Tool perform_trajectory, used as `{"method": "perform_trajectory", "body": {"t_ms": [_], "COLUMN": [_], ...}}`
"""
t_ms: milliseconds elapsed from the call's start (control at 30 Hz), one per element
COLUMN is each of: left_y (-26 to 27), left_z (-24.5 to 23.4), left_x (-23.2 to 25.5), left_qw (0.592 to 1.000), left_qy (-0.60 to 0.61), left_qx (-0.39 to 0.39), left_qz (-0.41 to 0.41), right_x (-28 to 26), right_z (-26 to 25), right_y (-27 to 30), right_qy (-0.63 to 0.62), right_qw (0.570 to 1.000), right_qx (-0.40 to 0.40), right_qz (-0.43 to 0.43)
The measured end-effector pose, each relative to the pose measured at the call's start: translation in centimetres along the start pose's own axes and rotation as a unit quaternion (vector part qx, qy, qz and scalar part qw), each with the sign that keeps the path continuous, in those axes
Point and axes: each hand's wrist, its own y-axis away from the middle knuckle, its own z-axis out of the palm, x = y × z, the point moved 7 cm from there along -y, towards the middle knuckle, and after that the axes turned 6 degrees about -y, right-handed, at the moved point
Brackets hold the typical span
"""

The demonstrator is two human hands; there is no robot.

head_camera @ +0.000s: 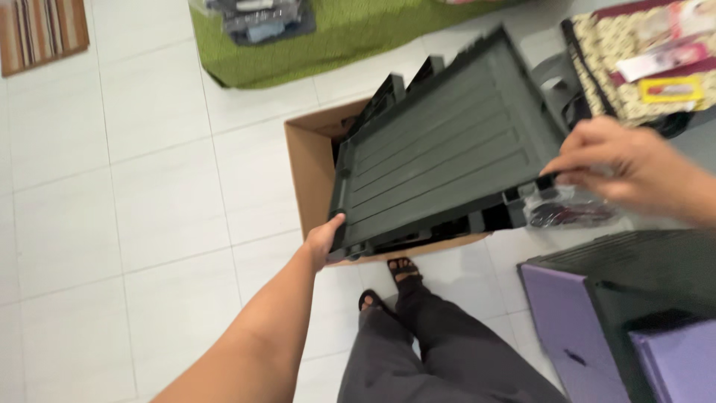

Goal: The person assembles a modular plastic storage unit by attaching purple doors to a dark gray base, then stacking additional dark gray panels on top. They handle the components by hand, aligning and snapping them into place.

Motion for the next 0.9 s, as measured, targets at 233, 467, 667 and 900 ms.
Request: {"method": "perform_trajectory", "body": {"t_ms": [233,467,667,900], "left_y": [9.3,15.9,19.7,24.4], "left_z": [-2.0,-1.4,-2.2,-2.8], "left_x": [4.7,7.2,9.3,10.6], "left_qw": [0.914,0.893,0.883,0.871], "left_qy": [-0.28,-0.303,-0.291,-0.289], "left_qx": [0.262,0.293,0.292,0.24], "left_qz": [0.132,0.16,0.225,0.317], "right_x": [3.0,4.6,3.9,3.0], "right_z": [3.9,7.1,9.4,13.2], "right_y": [7.6,13.8,17.4,22.3], "right_qy": [-0.016,-0.109,-0.53,-0.514], "right_qw": [0.992,0.952,0.696,0.682], "right_qx": [0.102,0.233,0.348,0.305], "right_qz": [0.072,0.167,0.336,0.421]}}
